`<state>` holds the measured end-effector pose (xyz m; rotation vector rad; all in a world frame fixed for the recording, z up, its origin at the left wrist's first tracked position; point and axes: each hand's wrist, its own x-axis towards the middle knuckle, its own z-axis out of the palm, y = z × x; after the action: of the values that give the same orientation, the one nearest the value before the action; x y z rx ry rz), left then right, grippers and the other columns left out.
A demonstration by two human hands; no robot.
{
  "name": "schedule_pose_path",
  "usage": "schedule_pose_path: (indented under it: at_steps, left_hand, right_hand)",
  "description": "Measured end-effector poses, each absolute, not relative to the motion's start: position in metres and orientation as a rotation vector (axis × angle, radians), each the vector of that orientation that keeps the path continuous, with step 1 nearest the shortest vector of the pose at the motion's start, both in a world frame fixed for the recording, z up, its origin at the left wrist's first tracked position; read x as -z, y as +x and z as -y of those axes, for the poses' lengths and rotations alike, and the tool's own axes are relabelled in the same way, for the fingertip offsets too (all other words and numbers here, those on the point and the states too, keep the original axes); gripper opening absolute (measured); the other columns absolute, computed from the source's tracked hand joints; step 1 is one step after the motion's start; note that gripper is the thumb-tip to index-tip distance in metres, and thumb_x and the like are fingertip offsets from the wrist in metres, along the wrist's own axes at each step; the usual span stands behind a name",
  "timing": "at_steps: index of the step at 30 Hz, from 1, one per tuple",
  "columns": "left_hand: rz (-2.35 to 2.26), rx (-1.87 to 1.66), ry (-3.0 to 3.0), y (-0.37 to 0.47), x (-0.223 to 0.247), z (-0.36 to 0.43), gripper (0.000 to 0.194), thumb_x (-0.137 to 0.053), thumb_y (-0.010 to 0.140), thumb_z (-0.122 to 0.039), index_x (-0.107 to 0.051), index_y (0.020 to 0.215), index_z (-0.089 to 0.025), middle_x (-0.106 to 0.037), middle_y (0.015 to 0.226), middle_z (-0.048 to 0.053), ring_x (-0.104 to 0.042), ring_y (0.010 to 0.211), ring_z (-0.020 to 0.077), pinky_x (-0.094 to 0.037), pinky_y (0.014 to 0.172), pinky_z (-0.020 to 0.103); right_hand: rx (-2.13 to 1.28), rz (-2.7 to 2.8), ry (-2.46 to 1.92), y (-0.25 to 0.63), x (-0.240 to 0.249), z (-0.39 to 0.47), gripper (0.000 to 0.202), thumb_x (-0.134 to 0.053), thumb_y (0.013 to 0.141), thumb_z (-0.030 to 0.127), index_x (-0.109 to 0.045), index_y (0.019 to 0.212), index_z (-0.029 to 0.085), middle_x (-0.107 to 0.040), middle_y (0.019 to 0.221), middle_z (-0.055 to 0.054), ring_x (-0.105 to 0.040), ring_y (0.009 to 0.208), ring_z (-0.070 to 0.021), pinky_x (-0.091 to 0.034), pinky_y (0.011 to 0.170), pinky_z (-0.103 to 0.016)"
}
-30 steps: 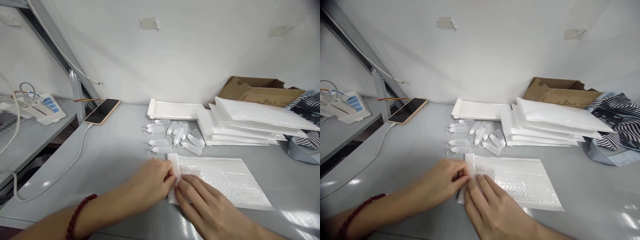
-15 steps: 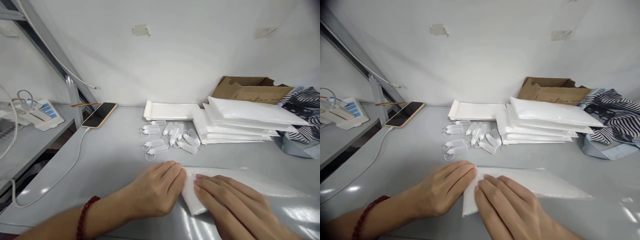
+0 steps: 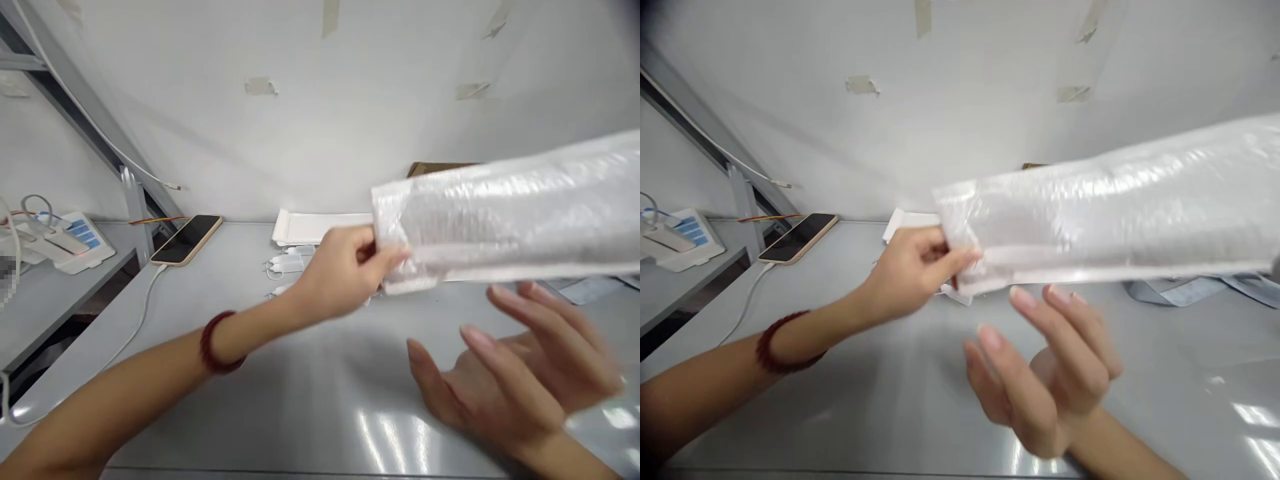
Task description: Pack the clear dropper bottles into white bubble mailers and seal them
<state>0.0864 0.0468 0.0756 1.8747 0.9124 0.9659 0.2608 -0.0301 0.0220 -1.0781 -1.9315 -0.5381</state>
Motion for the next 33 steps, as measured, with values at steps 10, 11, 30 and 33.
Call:
schedule_pose_path:
  at_steps: [10,11,30,33]
  left_hand:
    - [-0.818,-0.714,1.28,0.162,-0.077,-0.139,0.026,-0.063,0.08,-0.004,-0.048,0.06,-0.013,-0.046,0.051,-0.003,-0.044,0.045,0.004,-0.04,0.051,0.022]
    - [-0.833,-0.709,1.266,0.163,-0.077,-0.14,0.026,-0.062,0.081,-0.004,-0.048,0.061,-0.013,-0.046,0.052,-0.003,-0.045,0.045,0.0043,-0.042,0.052,0.022]
    - [-1.978,-0.638,1.615,-0.007,-0.035,-0.174,0.019,-0.063,0.085,-0.027,-0.062,0.096,-0.012,-0.064,0.094,0.005,-0.062,0.08,0.0166,-0.052,0.071,0.032]
    - [-2.02,-0.506,1.592,-0.015,-0.027,-0.176,0.027,-0.057,0.09,-0.031,-0.058,0.112,-0.014,-0.06,0.11,0.007,-0.062,0.093,0.0207,-0.053,0.078,0.038]
  right_hand:
    - [0.808,1.771,-1.309,0.264,-0.029,-0.004,0.073,-0.059,0.08,0.028,-0.023,0.143,0.026,-0.029,0.144,-0.014,-0.028,0.131,-0.041,-0.031,0.1,-0.06]
    - [0.791,1.759,-1.298,0.265,-0.027,-0.005,0.071,-0.058,0.081,0.029,-0.024,0.143,0.027,-0.031,0.143,-0.013,-0.03,0.131,-0.04,-0.031,0.099,-0.059]
    - [0.321,2.393,-0.9,0.205,0.005,0.042,0.046,-0.045,0.091,0.04,-0.047,0.124,0.009,-0.051,0.128,-0.027,-0.04,0.125,-0.0419,-0.039,0.087,-0.06]
    - [0.31,2.365,-0.931,0.205,0.006,0.038,0.044,-0.047,0.091,0.038,-0.049,0.122,0.007,-0.052,0.127,-0.028,-0.044,0.122,-0.0423,-0.04,0.085,-0.06]
